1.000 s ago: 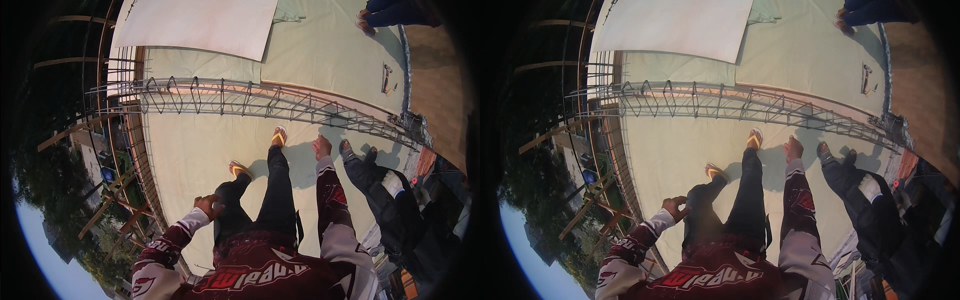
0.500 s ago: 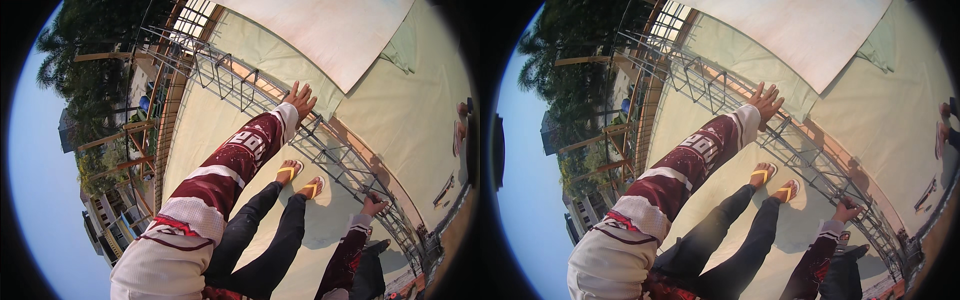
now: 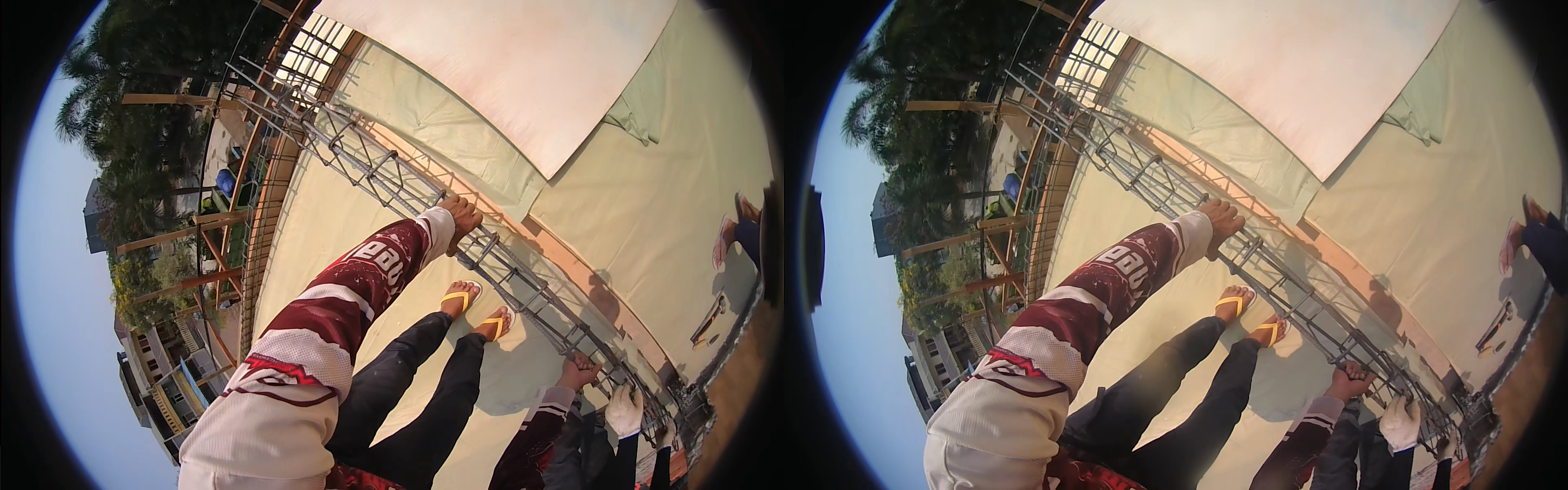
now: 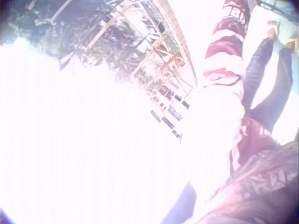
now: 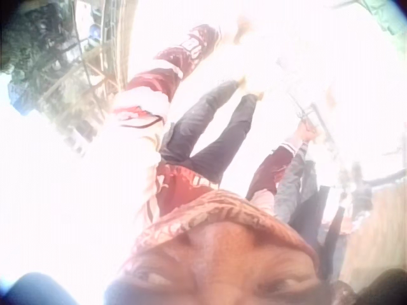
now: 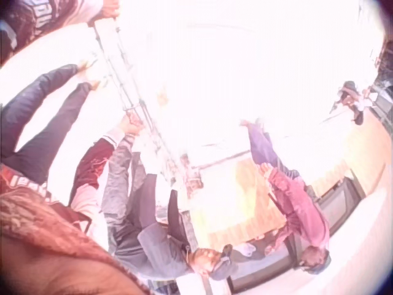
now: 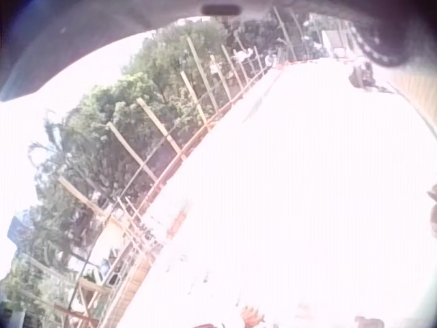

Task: The person is assembling a rebar cage on a construction site. They are positioning and tying rebar rods together with the help of another worker.

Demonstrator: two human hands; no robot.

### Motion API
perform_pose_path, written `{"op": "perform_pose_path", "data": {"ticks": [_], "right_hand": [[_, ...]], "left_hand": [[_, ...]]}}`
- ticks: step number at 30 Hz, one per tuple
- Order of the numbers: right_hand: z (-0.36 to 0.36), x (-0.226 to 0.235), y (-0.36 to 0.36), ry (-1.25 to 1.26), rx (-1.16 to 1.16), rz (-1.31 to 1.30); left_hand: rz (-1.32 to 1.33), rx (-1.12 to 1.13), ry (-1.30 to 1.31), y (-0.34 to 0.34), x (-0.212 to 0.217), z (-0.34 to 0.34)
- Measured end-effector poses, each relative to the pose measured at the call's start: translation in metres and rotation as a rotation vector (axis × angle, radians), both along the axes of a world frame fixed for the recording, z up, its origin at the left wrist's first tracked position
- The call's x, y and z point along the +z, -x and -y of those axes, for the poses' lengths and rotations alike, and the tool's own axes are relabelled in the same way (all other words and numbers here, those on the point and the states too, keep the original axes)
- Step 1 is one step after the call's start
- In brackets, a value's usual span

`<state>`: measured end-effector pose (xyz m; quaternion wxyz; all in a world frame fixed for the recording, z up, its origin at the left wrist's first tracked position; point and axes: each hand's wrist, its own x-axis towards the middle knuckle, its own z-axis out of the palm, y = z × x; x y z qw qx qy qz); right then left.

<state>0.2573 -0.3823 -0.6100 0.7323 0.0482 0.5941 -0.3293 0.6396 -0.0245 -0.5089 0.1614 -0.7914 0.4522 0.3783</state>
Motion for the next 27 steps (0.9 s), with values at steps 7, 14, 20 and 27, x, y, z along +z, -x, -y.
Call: {"op": "perform_pose_path", "data": {"ticks": [7,14,20,27], "right_hand": [[-0.058,0.036,0.05,-0.069,-0.078,-0.061],[-0.069,0.063,0.056,-0.115,-0.162,-0.112],[-0.073,0.077,0.054,-0.125,-0.159,-0.12],[-0.082,0.119,0.107,-0.051,-0.082,0.005]], "left_hand": [[-0.021,0.126,0.06,0.072,0.026,-0.058],[0.127,0.129,0.148,0.102,0.037,-0.077],[0.073,0.129,0.116,0.106,0.048,-0.079],[0.044,0.097,0.258,0.133,0.086,-0.097]]}}
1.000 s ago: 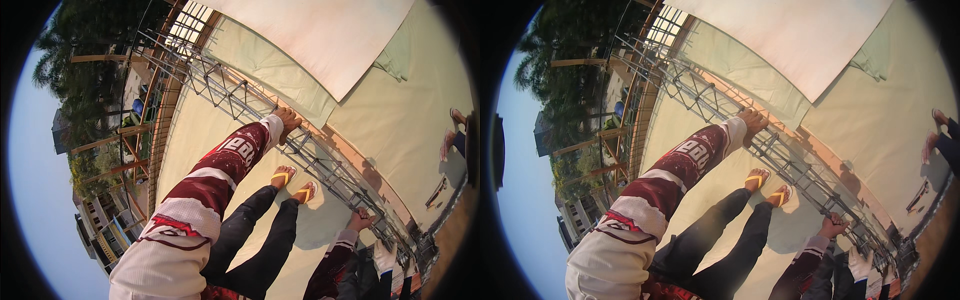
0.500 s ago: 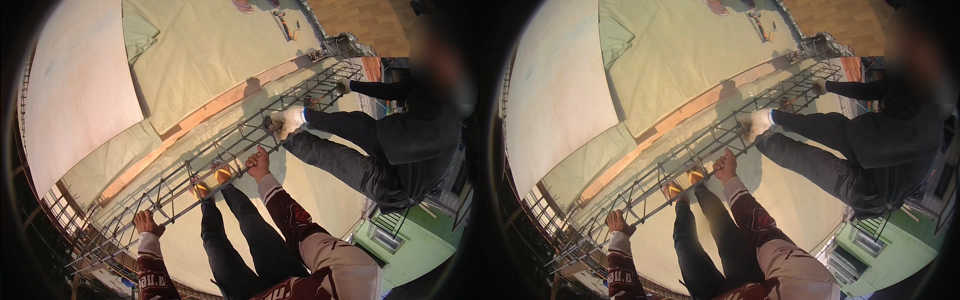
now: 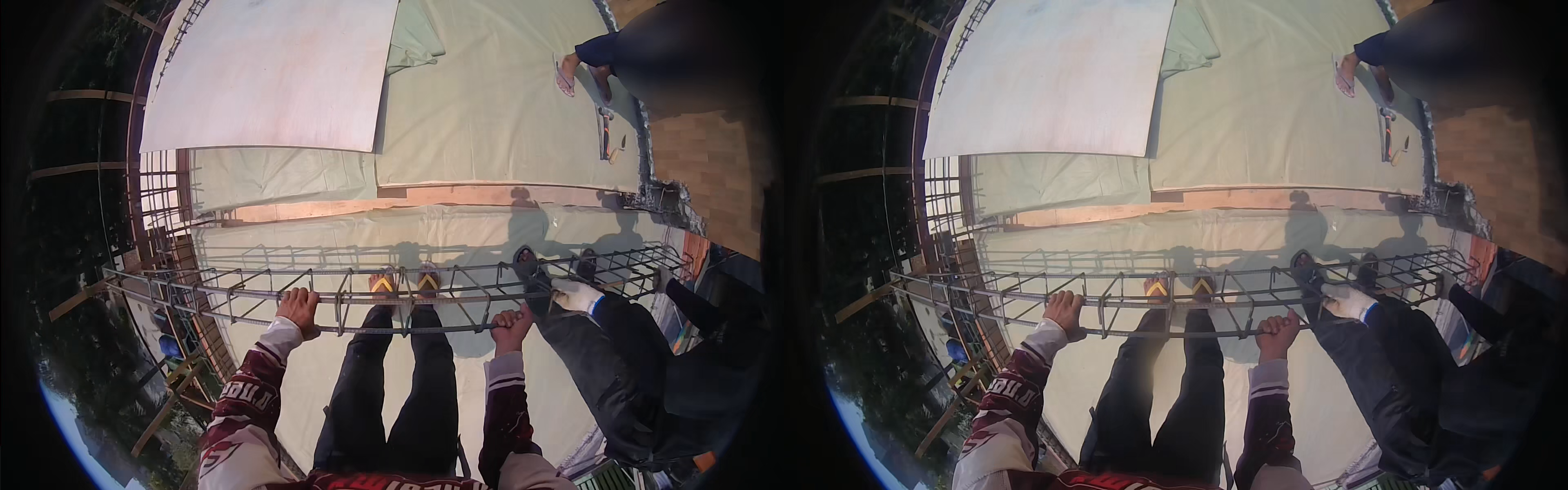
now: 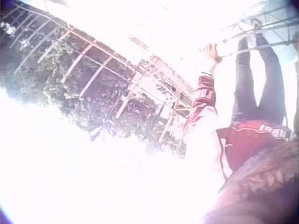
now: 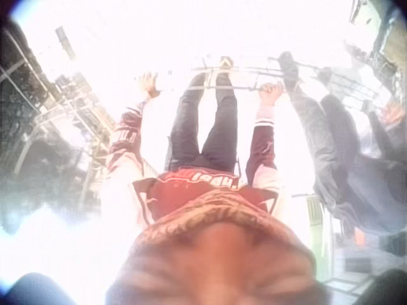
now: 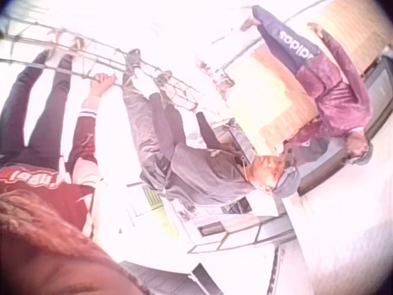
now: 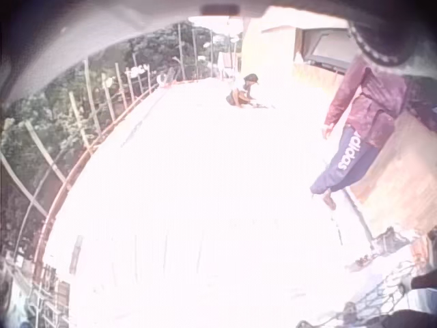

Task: The person is assembling a rebar cage on a construction site. They are positioning and tying rebar rods together with the help of another worker.

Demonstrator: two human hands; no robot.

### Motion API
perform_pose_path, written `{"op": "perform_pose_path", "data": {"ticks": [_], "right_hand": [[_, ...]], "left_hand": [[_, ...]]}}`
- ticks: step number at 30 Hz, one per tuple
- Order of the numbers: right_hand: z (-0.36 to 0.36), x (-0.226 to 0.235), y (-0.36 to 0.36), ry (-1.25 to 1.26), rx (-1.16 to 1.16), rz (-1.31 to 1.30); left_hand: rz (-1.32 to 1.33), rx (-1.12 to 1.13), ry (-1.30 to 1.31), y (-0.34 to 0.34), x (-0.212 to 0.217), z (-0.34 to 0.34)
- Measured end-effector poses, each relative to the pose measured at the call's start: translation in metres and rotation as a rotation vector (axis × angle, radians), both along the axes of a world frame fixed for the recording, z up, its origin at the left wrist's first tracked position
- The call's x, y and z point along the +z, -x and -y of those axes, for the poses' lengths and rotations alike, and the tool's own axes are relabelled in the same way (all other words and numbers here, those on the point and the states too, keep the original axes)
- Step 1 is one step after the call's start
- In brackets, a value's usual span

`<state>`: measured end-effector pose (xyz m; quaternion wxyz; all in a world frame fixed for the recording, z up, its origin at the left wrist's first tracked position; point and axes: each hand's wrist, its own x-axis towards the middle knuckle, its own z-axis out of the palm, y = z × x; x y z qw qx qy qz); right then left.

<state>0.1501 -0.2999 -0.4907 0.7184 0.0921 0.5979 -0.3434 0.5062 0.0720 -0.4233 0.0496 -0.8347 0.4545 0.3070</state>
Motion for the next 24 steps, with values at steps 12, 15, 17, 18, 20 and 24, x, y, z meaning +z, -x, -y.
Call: {"op": "perform_pose_path", "data": {"ticks": [12,15,17,18,20,24], "right_hand": [[0.109,0.08,0.108,0.124,0.208,-0.244],[0.15,0.092,0.183,0.124,0.345,-0.275],[0.178,0.091,0.219,0.126,0.471,-0.193],[0.191,0.094,0.244,0.134,0.54,-0.114],[0.219,0.1,0.287,0.145,0.592,0.058],[0.259,0.09,0.362,0.048,0.408,0.002]], "left_hand": [[0.016,-0.064,0.076,0.08,0.072,0.099],[0.033,-0.06,0.104,0.135,0.089,0.138],[0.062,-0.069,0.083,0.16,0.101,0.158],[0.071,-0.088,0.137,0.174,0.108,0.168],[0.05,-0.076,0.189,0.204,0.118,0.187],[0.142,-0.075,0.322,0.26,0.114,0.225]]}}
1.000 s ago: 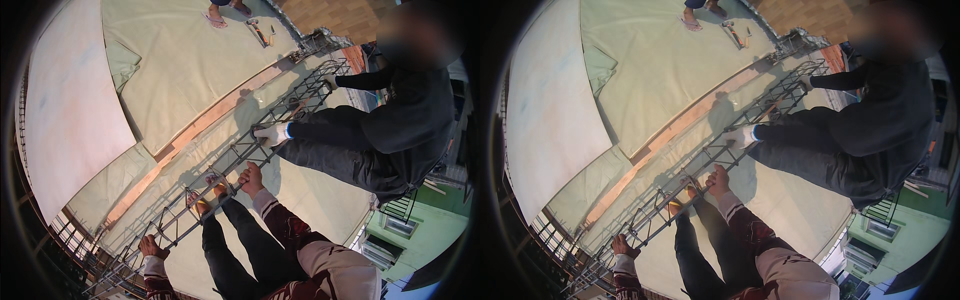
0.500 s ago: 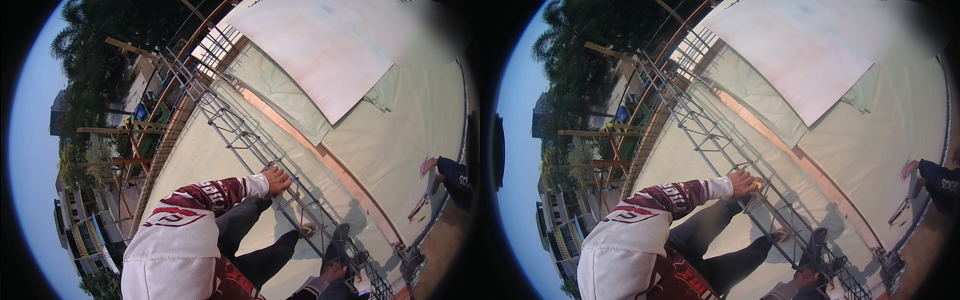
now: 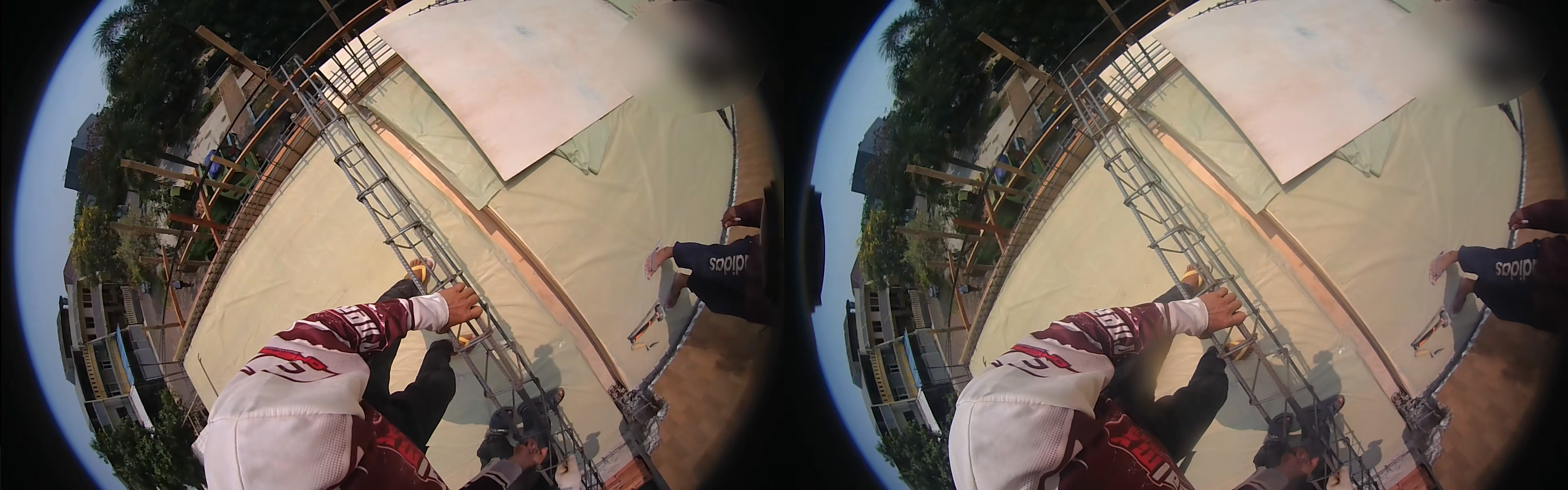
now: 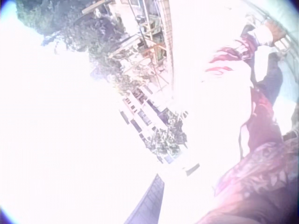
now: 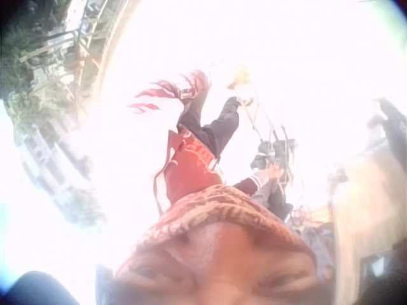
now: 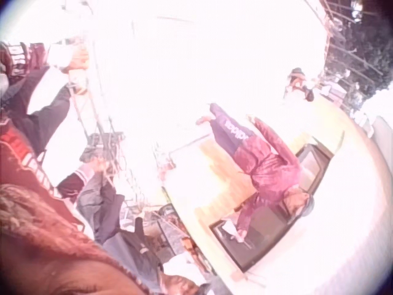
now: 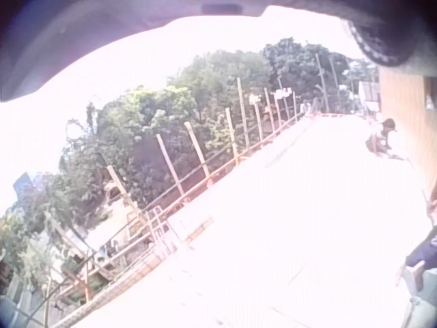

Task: The person is assembling a rebar cage on a construction site. They are positioning and tying rebar rods together with the help of another worker.

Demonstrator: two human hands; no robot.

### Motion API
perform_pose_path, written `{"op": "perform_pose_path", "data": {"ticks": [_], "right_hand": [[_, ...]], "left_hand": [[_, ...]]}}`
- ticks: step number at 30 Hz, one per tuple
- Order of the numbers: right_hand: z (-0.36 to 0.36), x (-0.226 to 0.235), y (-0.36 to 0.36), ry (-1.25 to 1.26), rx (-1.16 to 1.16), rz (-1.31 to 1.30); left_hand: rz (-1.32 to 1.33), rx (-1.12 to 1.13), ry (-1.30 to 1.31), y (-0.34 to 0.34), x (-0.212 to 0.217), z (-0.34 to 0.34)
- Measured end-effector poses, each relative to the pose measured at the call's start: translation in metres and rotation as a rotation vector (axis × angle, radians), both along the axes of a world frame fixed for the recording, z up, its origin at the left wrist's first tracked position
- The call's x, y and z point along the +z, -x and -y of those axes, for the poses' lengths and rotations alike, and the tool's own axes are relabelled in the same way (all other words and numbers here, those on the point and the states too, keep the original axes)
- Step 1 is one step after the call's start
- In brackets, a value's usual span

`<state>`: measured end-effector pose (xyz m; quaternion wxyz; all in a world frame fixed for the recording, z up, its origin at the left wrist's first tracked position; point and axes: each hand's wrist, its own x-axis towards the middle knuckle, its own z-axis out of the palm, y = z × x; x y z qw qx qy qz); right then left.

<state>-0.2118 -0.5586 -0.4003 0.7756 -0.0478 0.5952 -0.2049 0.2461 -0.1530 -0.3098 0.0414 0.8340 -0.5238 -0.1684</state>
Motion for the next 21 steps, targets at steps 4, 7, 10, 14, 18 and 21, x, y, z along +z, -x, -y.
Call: {"op": "perform_pose_path", "data": {"ticks": [4,7,10,14,18,21], "right_hand": [[0.048,-0.014,0.057,0.058,-0.372,-0.071],[0.065,0.002,0.08,0.202,-0.338,-0.228],[0.049,0.039,0.07,0.594,-0.153,-0.59],[-0.023,0.091,0.005,1.535,0.189,-1.638],[-0.068,0.127,-0.112,1.6,0.856,-0.992],[-0.077,0.134,-0.199,1.508,1.393,-0.606]], "left_hand": [[0.005,0.038,0.088,0.049,-0.019,0.045],[-0.086,0.001,0.023,0.081,-0.024,0.072],[-0.096,-0.046,0.047,0.106,-0.026,0.098],[-0.038,-0.05,0.147,0.137,-0.031,0.131],[-0.008,-0.075,0.185,0.145,-0.039,0.154],[0.088,-0.04,0.251,0.143,-0.053,0.166]]}}
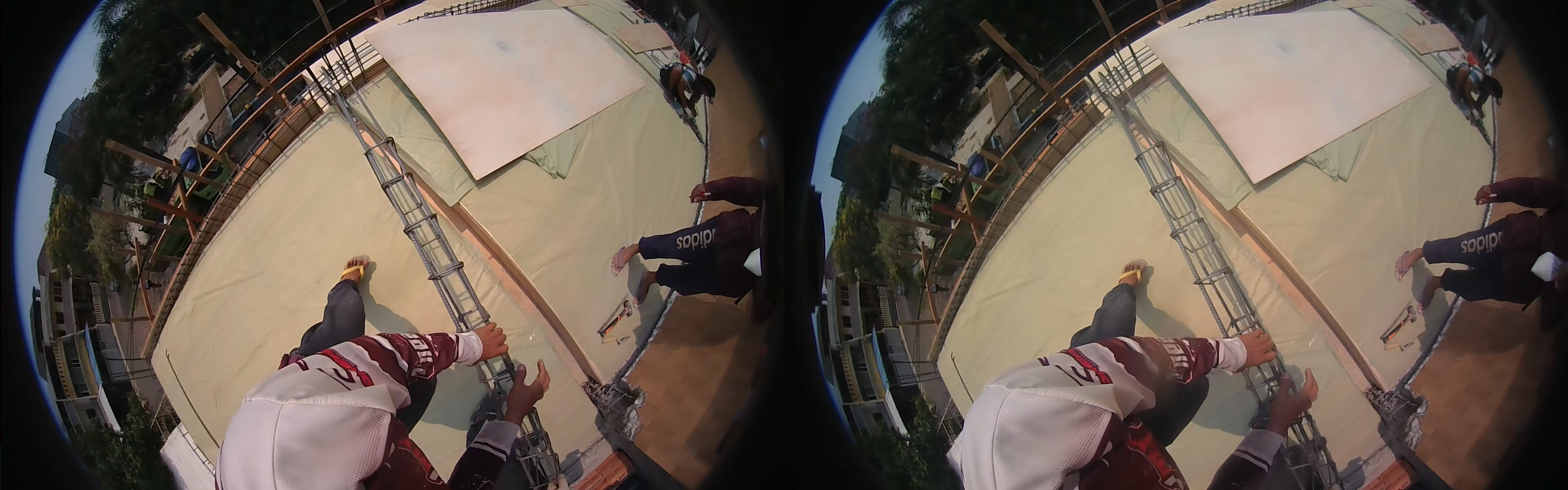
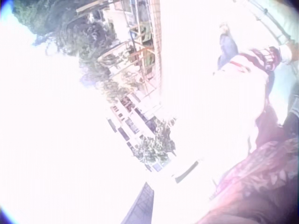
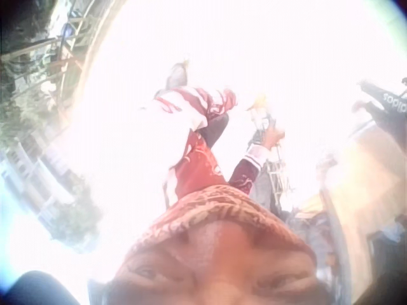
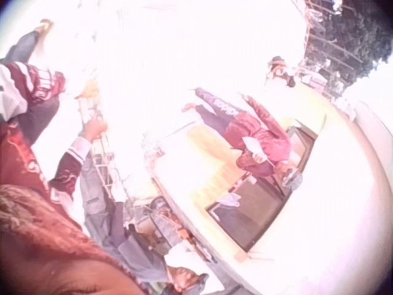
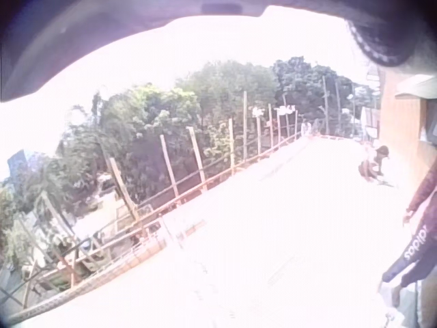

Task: The person is assembling a rebar cage on a construction site. They are positioning and tying rebar rods together with the help of another worker.

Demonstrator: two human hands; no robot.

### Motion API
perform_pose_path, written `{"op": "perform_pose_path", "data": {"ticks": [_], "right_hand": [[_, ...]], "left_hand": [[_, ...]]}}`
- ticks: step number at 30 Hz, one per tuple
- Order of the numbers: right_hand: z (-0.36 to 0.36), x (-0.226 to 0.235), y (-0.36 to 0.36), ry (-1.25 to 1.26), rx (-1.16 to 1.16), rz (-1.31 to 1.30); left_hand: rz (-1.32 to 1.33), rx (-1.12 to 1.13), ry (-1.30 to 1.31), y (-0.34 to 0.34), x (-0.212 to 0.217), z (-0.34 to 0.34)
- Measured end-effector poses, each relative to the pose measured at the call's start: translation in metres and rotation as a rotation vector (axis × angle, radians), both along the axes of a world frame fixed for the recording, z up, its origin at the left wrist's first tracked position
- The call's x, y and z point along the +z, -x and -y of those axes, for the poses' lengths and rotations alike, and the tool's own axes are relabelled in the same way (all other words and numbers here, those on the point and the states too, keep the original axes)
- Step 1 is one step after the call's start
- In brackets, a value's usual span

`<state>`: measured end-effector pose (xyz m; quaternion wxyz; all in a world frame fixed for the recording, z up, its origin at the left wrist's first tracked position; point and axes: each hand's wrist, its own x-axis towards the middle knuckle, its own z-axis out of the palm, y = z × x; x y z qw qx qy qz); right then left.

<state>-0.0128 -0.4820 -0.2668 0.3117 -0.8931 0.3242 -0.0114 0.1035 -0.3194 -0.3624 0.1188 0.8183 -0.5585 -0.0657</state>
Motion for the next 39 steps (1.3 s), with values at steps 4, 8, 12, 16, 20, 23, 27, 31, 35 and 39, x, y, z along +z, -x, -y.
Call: {"op": "perform_pose_path", "data": {"ticks": [4,8,12,16,20,23,27,31,35,39], "right_hand": [[-0.006,0.002,-0.038,-0.064,0.394,-0.374],[-0.013,-0.013,-0.043,-0.043,0.504,-0.54],[-0.024,-0.039,-0.053,-0.014,0.498,-0.505],[-0.042,-0.066,-0.063,0.061,0.563,-0.437],[-0.059,-0.091,-0.082,0.056,0.554,-0.459],[-0.073,-0.101,-0.096,0.043,0.562,-0.436],[-0.09,-0.111,-0.113,-0.002,0.514,-0.45],[-0.106,-0.12,-0.128,0.033,0.539,-0.455],[-0.122,-0.124,-0.139,0.06,0.544,-0.47],[-0.136,-0.132,-0.149,0.075,0.547,-0.541]], "left_hand": [[0.075,0.094,0.157,-0.004,-0.03,0.012],[0.093,0.143,0.189,-0.017,-0.065,0.014],[0.077,0.181,0.232,-0.032,-0.093,0.004],[-0.031,0.17,0.18,-0.047,-0.113,-0.017],[-0.016,0.172,0.174,-0.066,-0.133,-0.039],[0.023,0.199,0.222,-0.078,-0.143,-0.056],[-0.024,0.21,0.255,-0.094,-0.149,-0.078],[-0.048,0.153,0.18,-0.11,-0.149,-0.098],[-0.076,0.145,0.224,-0.121,-0.152,-0.114],[-0.061,0.158,0.207,-0.123,-0.171,-0.124]]}}
